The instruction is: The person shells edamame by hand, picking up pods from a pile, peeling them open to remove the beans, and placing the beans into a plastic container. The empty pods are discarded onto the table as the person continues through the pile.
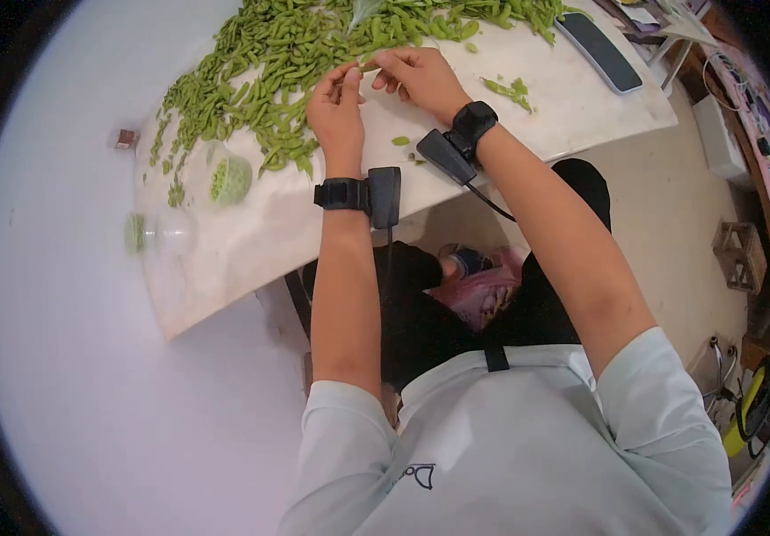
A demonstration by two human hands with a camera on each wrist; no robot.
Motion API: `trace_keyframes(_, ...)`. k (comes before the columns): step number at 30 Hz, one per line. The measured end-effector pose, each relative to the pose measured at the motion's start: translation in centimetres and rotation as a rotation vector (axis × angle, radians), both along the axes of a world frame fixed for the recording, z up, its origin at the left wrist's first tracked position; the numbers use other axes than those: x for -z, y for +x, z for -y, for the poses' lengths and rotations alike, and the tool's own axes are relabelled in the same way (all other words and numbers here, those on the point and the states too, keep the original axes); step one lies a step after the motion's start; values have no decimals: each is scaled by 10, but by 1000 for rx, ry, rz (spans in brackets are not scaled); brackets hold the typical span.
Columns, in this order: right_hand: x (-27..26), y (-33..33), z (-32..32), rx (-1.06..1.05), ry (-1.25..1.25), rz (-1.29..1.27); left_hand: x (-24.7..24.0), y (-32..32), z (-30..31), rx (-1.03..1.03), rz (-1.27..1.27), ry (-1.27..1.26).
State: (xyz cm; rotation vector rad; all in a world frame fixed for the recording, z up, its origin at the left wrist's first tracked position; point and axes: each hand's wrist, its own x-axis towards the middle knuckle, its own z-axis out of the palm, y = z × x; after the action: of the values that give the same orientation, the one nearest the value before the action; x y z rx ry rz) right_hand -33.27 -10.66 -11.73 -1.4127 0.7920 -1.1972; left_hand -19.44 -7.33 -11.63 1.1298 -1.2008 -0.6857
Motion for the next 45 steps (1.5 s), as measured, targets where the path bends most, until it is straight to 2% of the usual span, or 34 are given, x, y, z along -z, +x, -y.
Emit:
trace_keyframes(2,0,-1,1,-8,-34,-84,0,0,0,-18,-3,0)
trace_keyframes(5,3,1,0,-2,-74,-47,-6,-3,-5,-35,-10,6)
trace_keyframes(8,3,0,0,-40,-86,-31,-2,-1,-3,29,-66,-36)
trace_keyframes(14,7,1,2,-42,-16,19,4,4,2,46,74,60)
trace_keyframes(17,4,1,1,-42,-95,-39,1,4,-1,50,97,7)
trace_keyframes(20,11,3,8,-56,-119,-56,8,2,3,34,-43,-102)
trace_keyframes(26,13,5,11,-51,-108,-64,5,2,1,17,-42,-16)
trace_keyframes(29,6,2,6,-4,-177,-145,8,5,3,5,38,-19)
trace_keyframes(32,14,2,13,85,-326,-210,9,5,4,36,34,-43)
trace_keyframes(35,15,3,14,128,-366,-196,7,4,2,44,21,-9)
trace_keyframes(38,29,9,23,124,-284,-145,4,1,1,47,110,25)
trace_keyframes(41,19,5,13,261,-208,-158,10,2,5,87,93,-11)
trace_keyframes(44,-12,-7,-5,192,145,6,15,7,9,23,-6,-60)
trace_keyframes(45,-5,-5,0,185,113,36,14,7,8,6,-17,-52)
